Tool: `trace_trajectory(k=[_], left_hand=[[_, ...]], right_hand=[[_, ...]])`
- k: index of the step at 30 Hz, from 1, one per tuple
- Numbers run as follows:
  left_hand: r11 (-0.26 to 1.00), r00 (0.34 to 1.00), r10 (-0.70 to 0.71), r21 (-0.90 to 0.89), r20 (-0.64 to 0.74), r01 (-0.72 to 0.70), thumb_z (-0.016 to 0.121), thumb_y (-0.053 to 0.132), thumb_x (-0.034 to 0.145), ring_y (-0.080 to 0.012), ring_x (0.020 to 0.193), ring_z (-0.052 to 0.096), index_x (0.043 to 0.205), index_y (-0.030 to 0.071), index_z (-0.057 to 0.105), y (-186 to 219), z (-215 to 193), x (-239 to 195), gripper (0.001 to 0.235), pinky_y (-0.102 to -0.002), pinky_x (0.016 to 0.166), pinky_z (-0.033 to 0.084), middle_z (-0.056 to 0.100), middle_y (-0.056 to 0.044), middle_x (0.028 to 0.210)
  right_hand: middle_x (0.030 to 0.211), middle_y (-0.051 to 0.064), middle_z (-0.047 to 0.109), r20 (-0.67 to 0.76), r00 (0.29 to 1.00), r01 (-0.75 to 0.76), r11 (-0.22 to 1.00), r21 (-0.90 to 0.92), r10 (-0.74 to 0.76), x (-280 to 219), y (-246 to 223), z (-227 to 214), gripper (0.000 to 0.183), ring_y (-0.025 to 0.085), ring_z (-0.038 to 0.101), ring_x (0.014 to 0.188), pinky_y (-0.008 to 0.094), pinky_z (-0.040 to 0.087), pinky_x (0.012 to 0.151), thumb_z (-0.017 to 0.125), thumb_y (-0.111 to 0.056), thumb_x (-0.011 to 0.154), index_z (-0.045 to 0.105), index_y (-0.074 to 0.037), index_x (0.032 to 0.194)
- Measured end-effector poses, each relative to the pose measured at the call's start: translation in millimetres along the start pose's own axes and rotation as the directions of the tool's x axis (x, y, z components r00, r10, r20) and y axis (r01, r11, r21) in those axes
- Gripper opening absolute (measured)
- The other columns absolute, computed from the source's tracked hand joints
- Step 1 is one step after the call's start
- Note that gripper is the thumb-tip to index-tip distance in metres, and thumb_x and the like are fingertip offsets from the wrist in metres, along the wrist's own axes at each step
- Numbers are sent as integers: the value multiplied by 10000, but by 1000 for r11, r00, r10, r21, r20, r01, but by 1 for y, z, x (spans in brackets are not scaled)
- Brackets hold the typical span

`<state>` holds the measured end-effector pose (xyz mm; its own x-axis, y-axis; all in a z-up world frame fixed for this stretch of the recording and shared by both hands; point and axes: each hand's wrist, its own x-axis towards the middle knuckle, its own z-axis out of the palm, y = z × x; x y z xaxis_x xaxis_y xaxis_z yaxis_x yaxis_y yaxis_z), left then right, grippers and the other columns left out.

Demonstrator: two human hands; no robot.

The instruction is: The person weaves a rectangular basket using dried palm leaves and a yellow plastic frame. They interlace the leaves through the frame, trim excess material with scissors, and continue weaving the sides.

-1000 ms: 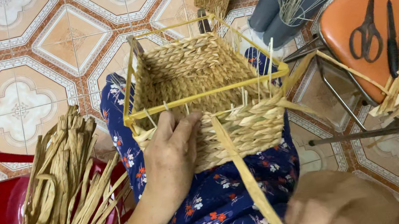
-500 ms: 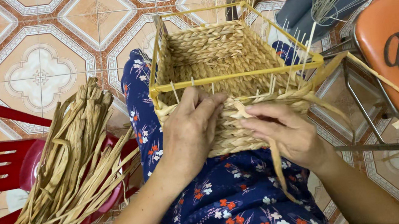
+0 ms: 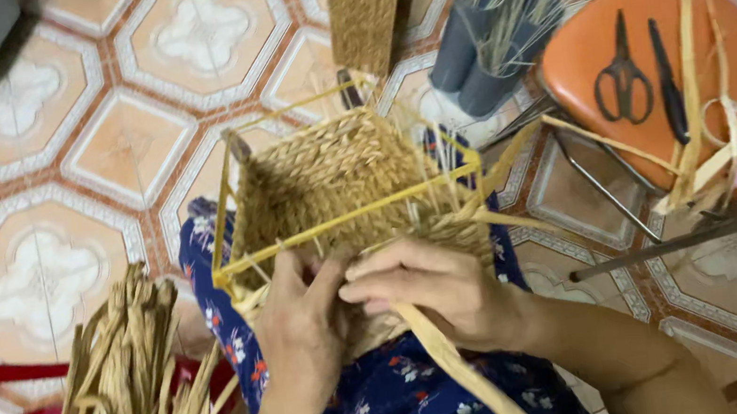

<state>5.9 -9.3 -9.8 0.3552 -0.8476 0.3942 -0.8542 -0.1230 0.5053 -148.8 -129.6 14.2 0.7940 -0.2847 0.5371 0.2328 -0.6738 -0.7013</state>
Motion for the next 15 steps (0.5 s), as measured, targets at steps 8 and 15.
trace_trajectory(k=[8,15], left_hand=[[984,963,166,-34,-210,-177,709,-59,784,-265,874,659,1268,122,694,-17,13,-21,518,-371,737,548,664,-110,1048],[971,961,126,228,-247,-69,818,187,801,-286,760,562,1156,134,768,-5,24,-8,362,-414,673,464,599,-89,855]], right_hand=[[1107,88,740,-75,992,-103,995,1,102,72,35,-20,282,167,744,930,325,618,772,726,-140,978,678,-41,1238],[911,68,786,469,827,-281,950,-135,311,133,55,-28,301,138,734,777,321,576,712,750,-272,932,722,-131,1196]])
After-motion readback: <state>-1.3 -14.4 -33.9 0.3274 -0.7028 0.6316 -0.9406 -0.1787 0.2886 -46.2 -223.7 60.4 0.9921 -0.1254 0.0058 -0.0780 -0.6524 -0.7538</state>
